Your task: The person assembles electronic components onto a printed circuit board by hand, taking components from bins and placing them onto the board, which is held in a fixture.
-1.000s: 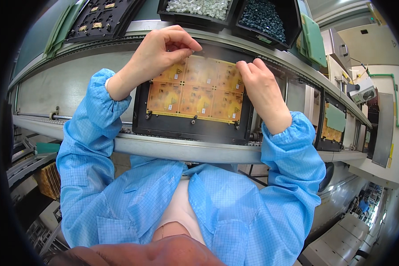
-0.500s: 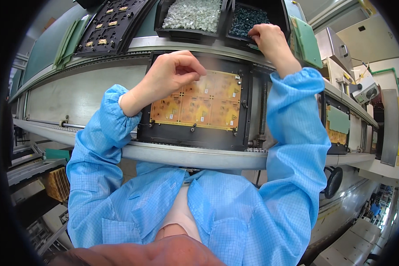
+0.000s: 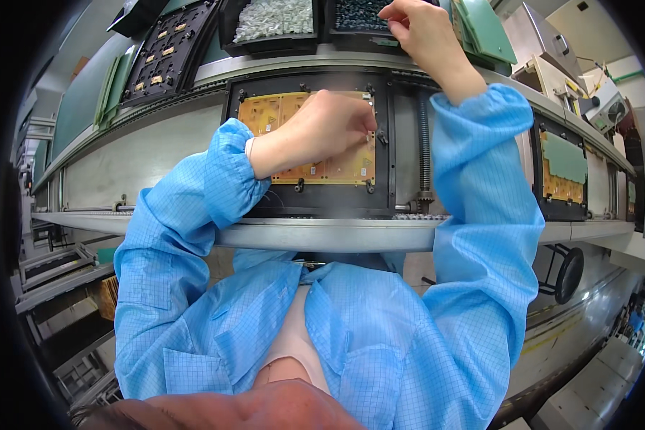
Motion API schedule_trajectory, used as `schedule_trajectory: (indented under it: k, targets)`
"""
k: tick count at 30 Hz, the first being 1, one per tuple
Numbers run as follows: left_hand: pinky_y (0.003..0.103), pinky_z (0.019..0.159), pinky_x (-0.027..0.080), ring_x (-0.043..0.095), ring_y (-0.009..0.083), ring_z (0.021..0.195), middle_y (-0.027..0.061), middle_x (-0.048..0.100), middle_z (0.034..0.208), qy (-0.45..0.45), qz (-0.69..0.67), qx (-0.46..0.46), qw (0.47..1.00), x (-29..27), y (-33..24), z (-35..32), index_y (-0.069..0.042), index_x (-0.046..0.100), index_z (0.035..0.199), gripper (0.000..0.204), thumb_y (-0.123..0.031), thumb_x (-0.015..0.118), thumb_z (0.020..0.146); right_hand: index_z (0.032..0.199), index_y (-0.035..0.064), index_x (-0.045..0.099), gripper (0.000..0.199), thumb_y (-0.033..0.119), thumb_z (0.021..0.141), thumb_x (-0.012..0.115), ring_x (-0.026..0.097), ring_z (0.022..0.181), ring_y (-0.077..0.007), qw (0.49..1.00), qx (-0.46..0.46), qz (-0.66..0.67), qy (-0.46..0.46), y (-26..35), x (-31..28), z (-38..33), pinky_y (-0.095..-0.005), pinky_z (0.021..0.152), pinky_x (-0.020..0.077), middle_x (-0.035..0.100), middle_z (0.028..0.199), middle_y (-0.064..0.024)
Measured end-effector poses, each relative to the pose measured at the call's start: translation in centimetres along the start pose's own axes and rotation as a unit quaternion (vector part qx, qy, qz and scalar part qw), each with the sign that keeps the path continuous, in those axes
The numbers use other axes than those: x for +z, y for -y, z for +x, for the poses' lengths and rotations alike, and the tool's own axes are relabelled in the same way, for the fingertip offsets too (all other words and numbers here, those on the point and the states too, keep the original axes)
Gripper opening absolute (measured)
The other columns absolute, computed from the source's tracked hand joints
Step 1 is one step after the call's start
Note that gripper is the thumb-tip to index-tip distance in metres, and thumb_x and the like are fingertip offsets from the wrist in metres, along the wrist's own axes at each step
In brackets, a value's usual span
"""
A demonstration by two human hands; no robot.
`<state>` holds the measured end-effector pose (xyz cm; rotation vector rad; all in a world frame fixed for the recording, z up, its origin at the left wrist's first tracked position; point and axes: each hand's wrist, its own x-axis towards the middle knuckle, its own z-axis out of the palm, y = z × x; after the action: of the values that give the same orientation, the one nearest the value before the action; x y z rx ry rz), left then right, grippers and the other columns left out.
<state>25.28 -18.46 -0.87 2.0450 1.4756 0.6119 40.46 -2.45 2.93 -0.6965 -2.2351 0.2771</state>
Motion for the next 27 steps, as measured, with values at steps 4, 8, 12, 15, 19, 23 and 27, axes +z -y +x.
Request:
schedule_trajectory:
  k: [4, 8, 12, 15, 19, 23, 27]
  targets:
    - [0.042, 0.080, 0.056, 0.070, 0.0349, 0.087, 0.0139, 0.073, 0.091, 0.002, 0.064, -0.010, 0.998, 0.0, 0.1, 0.2, -0.007, 0.072, 0.100, 0.020, -0.011, 0.064, 0.082, 0.107, 0.0032, 0.070, 0.020, 0.001, 0.087, 0.067, 0.072, 0.086, -0.0213, 0.997, 0.009, 0.045, 0.057, 1.8, -0.4, -2.6, -0.0314, 0.078, 0.0573, 0.072, 0.094, -0.0114]
    - [0.043, 0.080, 0.056, 0.070, 0.0360, 0.089, 0.0158, 0.072, 0.093, 0.028, 0.119, -0.022, 0.992, -0.7, -0.4, 0.3, -0.008, 0.072, 0.099, 0.020, -0.011, 0.061, 0.083, 0.104, 0.0009, 0.070, 0.016, 0.001, 0.088, 0.066, 0.070, 0.086, -0.0161, 0.992, 0.037, 0.086, 0.088, 3.5, 0.0, -4.8, -0.0279, 0.079, 0.0571, 0.070, 0.096, -0.0092]
    - [0.046, 0.077, 0.055, 0.069, 0.0370, 0.086, 0.0177, 0.071, 0.087, 0.046, 0.187, -0.026, 0.981, -0.7, -0.1, 0.5, -0.006, 0.069, 0.098, 0.018, -0.010, 0.062, 0.082, 0.103, -0.0011, 0.071, 0.015, 0.000, 0.089, 0.066, 0.070, 0.087, -0.0173, 0.983, 0.054, 0.130, 0.116, 4.4, 0.4, -6.0, -0.0281, 0.079, 0.0572, 0.069, 0.098, -0.0092]
    - [0.047, 0.075, 0.055, 0.069, 0.0372, 0.085, 0.0171, 0.070, 0.084, 0.067, 0.239, -0.017, 0.969, -0.8, 0.0, 0.9, -0.005, 0.066, 0.093, 0.015, -0.008, 0.064, 0.079, 0.103, -0.0007, 0.071, 0.015, 0.000, 0.089, 0.066, 0.069, 0.088, -0.0163, 0.979, 0.069, 0.142, 0.131, 5.1, 0.5, -6.2, -0.0269, 0.080, 0.0565, 0.069, 0.099, -0.0088]
    - [0.046, 0.073, 0.054, 0.069, 0.0352, 0.085, 0.0145, 0.069, 0.082, 0.063, 0.259, -0.013, 0.964, -1.5, 0.1, 0.8, -0.006, 0.064, 0.086, 0.011, -0.005, 0.067, 0.075, 0.102, -0.0014, 0.072, 0.014, 0.002, 0.090, 0.067, 0.068, 0.091, -0.0150, 0.966, 0.105, 0.191, 0.139, 5.4, 0.8, -6.7, -0.0261, 0.082, 0.0553, 0.069, 0.100, -0.0076]
    - [0.042, 0.075, 0.056, 0.071, 0.0322, 0.083, 0.0148, 0.072, 0.084, 0.002, 0.149, 0.020, 0.989, -0.4, 2.4, -0.2, -0.007, 0.073, 0.083, 0.008, -0.011, 0.071, 0.076, 0.103, -0.0035, 0.071, 0.015, 0.002, 0.090, 0.069, 0.067, 0.092, -0.0150, 0.924, 0.144, 0.305, 0.178, 4.2, 0.3, -8.8, -0.0264, 0.083, 0.0549, 0.068, 0.103, -0.0071]
    - [0.042, 0.076, 0.055, 0.069, 0.0302, 0.082, 0.0106, 0.071, 0.084, -0.122, 0.064, -0.048, 0.989, -4.7, 3.4, -1.0, -0.008, 0.072, 0.083, 0.015, -0.022, 0.076, 0.079, 0.107, -0.0024, 0.071, 0.018, 0.003, 0.091, 0.069, 0.067, 0.093, -0.0145, 0.886, 0.231, 0.344, 0.209, 4.2, -1.4, -10.6, -0.0265, 0.084, 0.0550, 0.069, 0.102, -0.0072]
